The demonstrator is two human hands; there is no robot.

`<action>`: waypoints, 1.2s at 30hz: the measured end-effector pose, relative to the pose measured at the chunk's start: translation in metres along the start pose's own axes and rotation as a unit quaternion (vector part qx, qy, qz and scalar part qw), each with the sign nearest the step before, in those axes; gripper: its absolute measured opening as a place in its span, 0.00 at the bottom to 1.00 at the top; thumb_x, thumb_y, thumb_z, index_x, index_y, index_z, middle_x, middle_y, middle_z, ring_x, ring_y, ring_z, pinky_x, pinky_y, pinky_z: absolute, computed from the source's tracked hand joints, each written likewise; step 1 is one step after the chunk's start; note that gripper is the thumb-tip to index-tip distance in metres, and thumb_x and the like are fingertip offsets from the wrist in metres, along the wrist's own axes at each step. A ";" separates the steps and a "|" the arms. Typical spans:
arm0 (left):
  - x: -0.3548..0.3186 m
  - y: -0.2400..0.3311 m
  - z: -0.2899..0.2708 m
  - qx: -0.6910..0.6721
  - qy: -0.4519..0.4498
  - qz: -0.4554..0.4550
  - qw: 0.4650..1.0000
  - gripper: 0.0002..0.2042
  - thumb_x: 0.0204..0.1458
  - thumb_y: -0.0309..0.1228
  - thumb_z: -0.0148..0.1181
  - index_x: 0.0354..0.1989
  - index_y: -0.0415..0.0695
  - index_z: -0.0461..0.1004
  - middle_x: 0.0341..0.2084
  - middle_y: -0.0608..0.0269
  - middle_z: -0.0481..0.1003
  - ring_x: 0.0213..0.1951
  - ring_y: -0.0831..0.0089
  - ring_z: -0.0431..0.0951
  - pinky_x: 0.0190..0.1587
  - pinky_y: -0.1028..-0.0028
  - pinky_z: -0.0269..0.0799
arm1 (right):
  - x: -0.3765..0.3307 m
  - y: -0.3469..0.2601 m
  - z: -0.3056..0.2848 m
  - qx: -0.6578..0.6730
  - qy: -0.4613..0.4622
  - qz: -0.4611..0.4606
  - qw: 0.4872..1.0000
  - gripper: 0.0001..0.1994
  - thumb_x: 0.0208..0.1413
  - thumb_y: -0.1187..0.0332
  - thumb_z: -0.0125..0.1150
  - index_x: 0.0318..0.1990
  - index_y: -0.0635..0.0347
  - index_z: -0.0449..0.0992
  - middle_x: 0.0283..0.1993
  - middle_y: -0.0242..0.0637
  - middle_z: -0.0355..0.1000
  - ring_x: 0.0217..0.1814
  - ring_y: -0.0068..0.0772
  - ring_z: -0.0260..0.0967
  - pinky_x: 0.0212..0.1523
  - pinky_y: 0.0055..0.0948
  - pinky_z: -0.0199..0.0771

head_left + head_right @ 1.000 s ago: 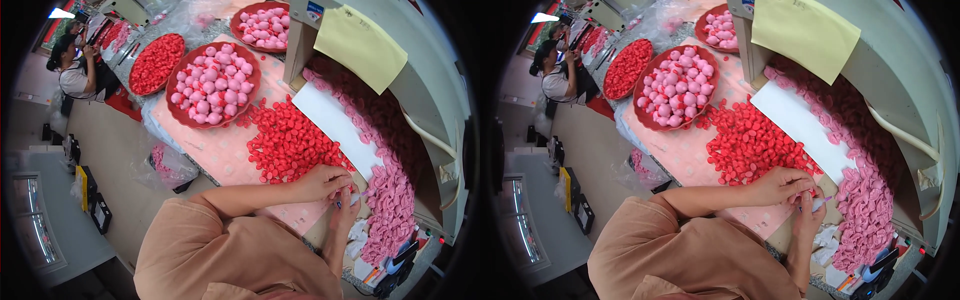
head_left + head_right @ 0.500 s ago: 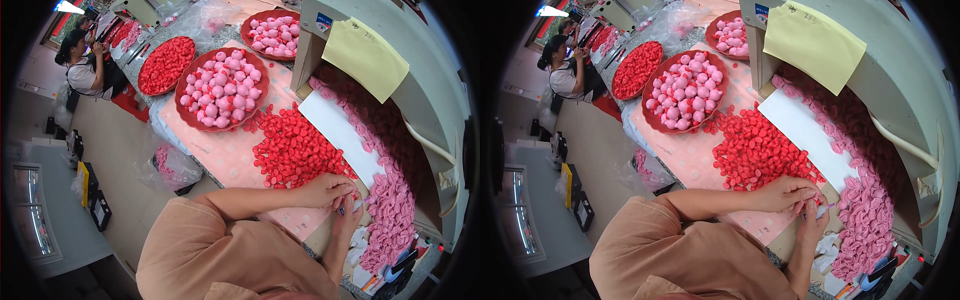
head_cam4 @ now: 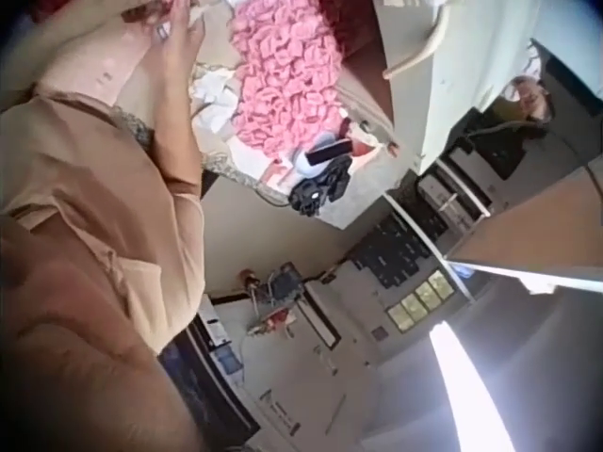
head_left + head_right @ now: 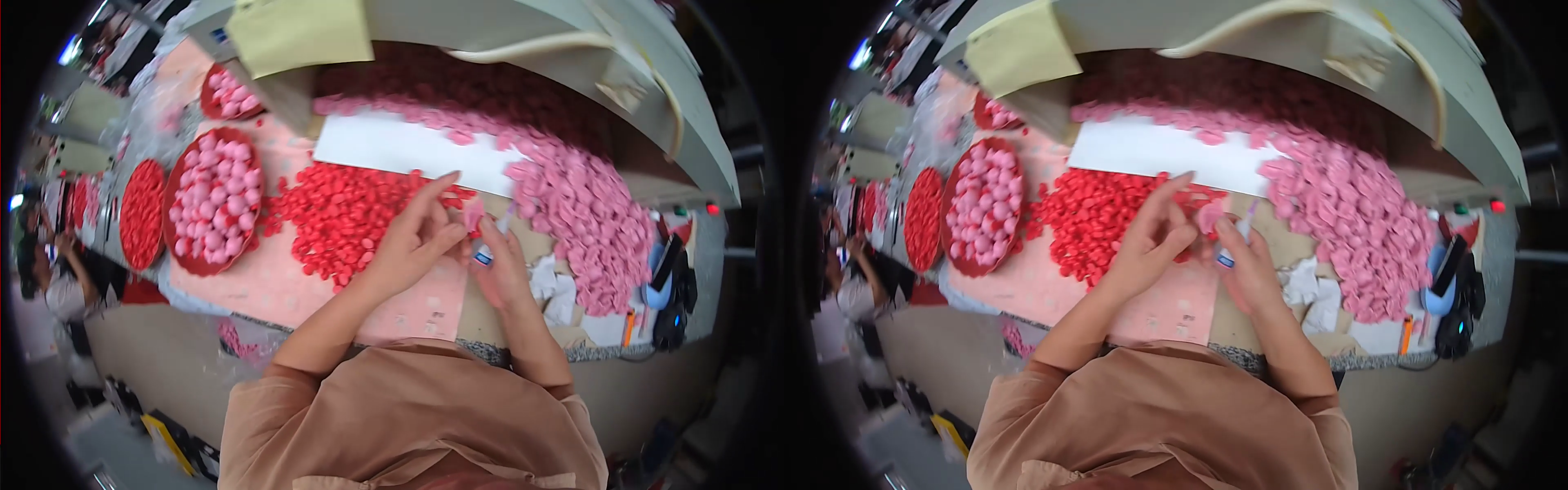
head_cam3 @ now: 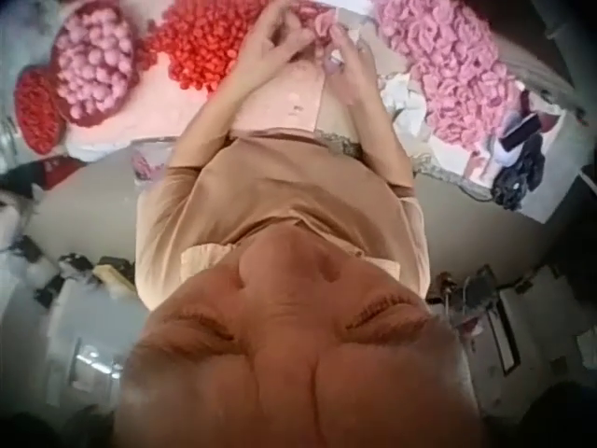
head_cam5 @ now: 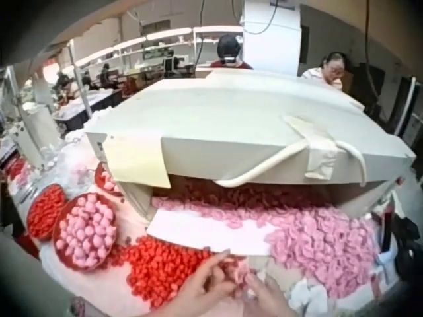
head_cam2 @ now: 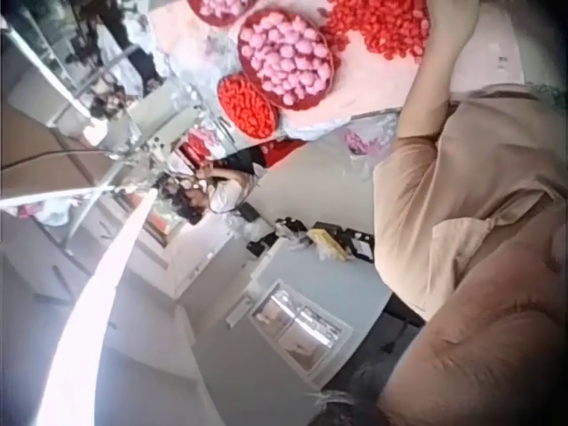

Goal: Assembling, gluing, and packaging small pink and red plastic toy components at a factory workbench.

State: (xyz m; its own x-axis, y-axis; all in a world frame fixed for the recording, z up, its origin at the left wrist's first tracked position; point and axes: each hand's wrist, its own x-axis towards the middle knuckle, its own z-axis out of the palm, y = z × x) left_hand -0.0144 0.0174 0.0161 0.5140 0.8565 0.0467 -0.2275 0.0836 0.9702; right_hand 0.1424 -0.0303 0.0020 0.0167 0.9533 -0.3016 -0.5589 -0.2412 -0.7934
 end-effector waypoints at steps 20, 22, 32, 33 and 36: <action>0.007 -0.014 -0.008 -0.408 0.002 -0.084 0.909 0.19 0.58 0.38 0.49 0.55 0.41 0.62 0.52 0.51 0.67 0.45 0.67 0.74 0.48 0.68 0.74 | -0.019 -0.049 -0.009 -0.268 -0.026 -0.115 0.956 0.11 0.57 0.67 0.55 0.43 0.61 0.65 0.30 0.29 0.70 0.24 0.14 0.62 0.21 0.13 0.60; 0.007 -0.018 -0.013 -0.478 -0.058 -0.086 0.872 0.22 0.59 0.43 0.45 0.55 0.40 0.61 0.53 0.51 0.66 0.43 0.69 0.75 0.46 0.70 0.75 | -0.021 -0.055 -0.010 -0.236 -0.033 -0.124 0.963 0.12 0.55 0.70 0.56 0.44 0.61 0.64 0.30 0.29 0.69 0.24 0.13 0.61 0.21 0.13 0.59; 0.005 -0.009 0.004 -0.367 -0.026 -0.136 0.920 0.25 0.60 0.42 0.43 0.61 0.39 0.55 0.53 0.55 0.66 0.44 0.74 0.74 0.47 0.70 0.74 | -0.017 -0.048 -0.029 -0.176 0.048 -0.302 0.936 0.16 0.57 0.57 0.56 0.39 0.62 0.67 0.31 0.31 0.66 0.27 0.15 0.60 0.26 0.15 0.61; 0.004 -0.010 0.004 -0.371 -0.034 -0.142 0.917 0.24 0.60 0.42 0.43 0.61 0.40 0.56 0.53 0.56 0.66 0.45 0.73 0.74 0.49 0.69 0.73 | -0.017 -0.048 -0.033 -0.169 0.034 -0.326 0.929 0.15 0.57 0.58 0.57 0.40 0.61 0.68 0.35 0.29 0.67 0.30 0.14 0.61 0.29 0.15 0.63; 0.004 -0.008 0.010 -0.370 -0.020 -0.161 0.915 0.24 0.60 0.41 0.44 0.60 0.40 0.57 0.50 0.58 0.68 0.47 0.72 0.73 0.52 0.66 0.71 | -0.017 -0.047 -0.032 -0.162 0.069 -0.357 0.917 0.15 0.55 0.59 0.59 0.39 0.62 0.68 0.33 0.29 0.67 0.30 0.15 0.62 0.29 0.16 0.64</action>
State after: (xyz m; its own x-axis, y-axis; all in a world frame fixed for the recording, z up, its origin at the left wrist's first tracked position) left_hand -0.0023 0.0153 0.0109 0.6802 0.7079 -0.1902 -0.5487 0.6637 0.5084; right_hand 0.1955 -0.0415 0.0277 0.4004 0.8623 0.3099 -0.0887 0.3730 -0.9236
